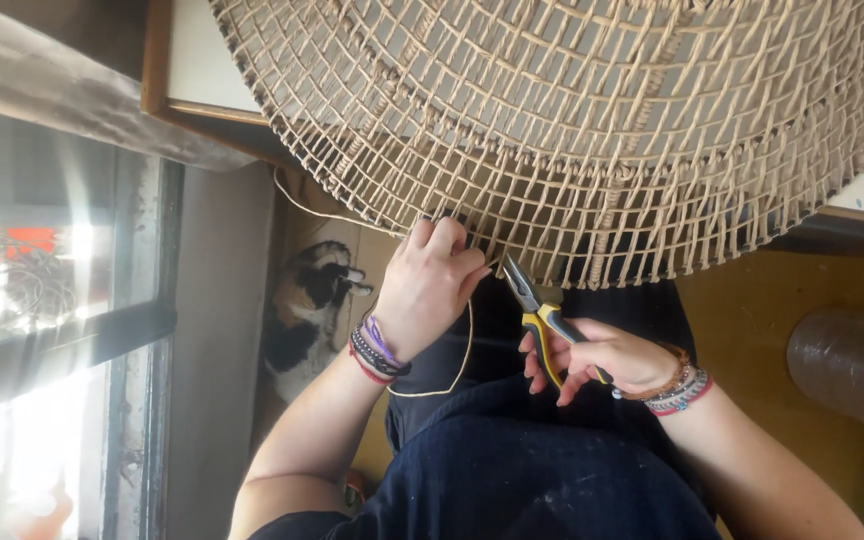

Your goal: The person is weaving rattan strands into a circular structure and using pliers to trim the ends.

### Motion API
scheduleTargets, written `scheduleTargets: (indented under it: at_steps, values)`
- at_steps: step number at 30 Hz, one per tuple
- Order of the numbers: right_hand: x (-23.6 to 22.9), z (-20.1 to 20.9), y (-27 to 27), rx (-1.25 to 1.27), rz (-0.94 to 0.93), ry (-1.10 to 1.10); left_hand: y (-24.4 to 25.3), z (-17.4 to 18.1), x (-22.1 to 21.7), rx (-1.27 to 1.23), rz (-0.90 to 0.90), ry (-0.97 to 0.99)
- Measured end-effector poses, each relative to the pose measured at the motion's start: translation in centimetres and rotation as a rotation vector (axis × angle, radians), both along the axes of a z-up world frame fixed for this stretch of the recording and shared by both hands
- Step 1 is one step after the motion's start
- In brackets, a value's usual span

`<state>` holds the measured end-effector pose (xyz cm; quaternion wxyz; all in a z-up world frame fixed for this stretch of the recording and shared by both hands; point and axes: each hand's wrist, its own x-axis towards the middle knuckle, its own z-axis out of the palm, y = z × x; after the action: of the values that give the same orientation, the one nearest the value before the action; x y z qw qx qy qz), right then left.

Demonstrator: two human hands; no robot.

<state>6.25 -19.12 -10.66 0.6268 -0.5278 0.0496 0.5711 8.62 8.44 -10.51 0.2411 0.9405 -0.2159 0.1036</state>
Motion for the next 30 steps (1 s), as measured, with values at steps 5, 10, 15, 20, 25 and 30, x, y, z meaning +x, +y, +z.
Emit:
scheduleTargets:
  at_steps: [5, 10, 15, 20, 25, 30]
  values:
    - [1.1, 1.0, 1.3, -0.079, 0.056, -0.119, 0.0, -0.6, 0.9, 0.084, 0.018, -0.064]
    - [-2.5, -2.8, 0.8, -0.703, 0.328, -0.835, 0.0, -4.7, 0.6, -0.082, 0.064, -0.264]
    - [-5.3, -3.0, 0.7, -1.387, 0.713, -1.29, -0.5, -10.7, 0.6, 0.177, 0.089, -0.289]
    - [-7.2, 2.3, -6.5, -1.387, 0.682, -1.152, 0.1, -10.8, 0.0, 0.186, 0.114, -0.161]
    - [-7.5, 4.0, -7.8, -1.29, 0.574, -1.156, -2.1, -4.5, -1.7, 0.139, 0.109, -0.12]
    - [-4.7, 1.6, -8.0, -0.538, 0.342, -1.133, -5.8, -0.4, -4.1, -0.601, -0.045, 0.191]
